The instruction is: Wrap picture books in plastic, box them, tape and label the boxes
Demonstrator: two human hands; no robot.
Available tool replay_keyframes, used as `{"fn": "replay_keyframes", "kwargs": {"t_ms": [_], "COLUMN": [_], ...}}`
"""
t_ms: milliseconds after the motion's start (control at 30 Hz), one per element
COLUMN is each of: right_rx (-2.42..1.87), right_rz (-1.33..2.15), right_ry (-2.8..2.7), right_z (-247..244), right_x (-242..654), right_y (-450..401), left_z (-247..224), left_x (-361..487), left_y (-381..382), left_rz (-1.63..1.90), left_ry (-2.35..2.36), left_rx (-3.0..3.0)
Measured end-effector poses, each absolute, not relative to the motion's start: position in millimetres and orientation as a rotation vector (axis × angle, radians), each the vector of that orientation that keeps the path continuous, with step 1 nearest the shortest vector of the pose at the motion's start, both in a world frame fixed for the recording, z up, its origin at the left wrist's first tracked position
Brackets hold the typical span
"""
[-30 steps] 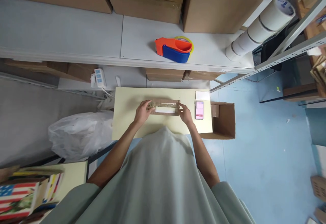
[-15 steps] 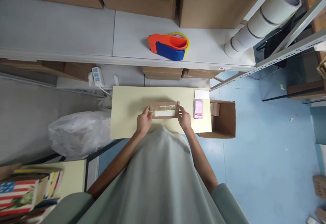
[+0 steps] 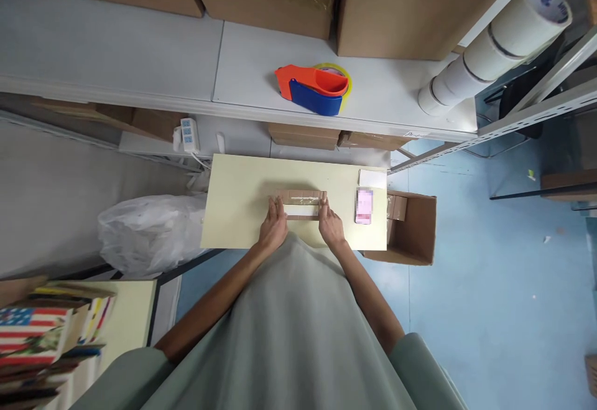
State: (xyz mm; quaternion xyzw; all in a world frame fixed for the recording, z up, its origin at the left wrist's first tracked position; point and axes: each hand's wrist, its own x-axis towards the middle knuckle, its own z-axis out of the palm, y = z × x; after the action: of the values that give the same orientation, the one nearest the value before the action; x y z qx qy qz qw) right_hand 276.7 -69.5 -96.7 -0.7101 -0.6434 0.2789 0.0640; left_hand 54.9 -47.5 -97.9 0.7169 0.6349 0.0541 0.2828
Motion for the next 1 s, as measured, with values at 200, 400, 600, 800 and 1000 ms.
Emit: {"fn": "replay_keyframes", "kwargs": {"t_ms": [200, 400, 600, 800, 1000], "right_rx": [-1.841, -1.717, -1.74, -1.59, -1.658], "right_rz": [1.087, 1.177, 0.961, 0.299, -0.029], "right_ry": [-1.456, -1.351, -1.576, -1.864, -2.098], "right_z": [-105, -103, -52, 73, 122], "right_x": [290, 296, 318, 324, 315], "right_y": [-70, -69, -28, 71, 164], "left_z": [-91, -90, -61, 27, 108], "left_x": [36, 7, 8, 23, 32], "left_y": [-27, -12, 16, 81, 116], "left_rz": [0.274, 0.48, 0.714, 1.056, 1.341], "left_ry": [1.629, 1.532, 1.509, 1.36, 1.223], "left_rx": [1.785, 1.528, 1.677, 1.831, 1.87]}}
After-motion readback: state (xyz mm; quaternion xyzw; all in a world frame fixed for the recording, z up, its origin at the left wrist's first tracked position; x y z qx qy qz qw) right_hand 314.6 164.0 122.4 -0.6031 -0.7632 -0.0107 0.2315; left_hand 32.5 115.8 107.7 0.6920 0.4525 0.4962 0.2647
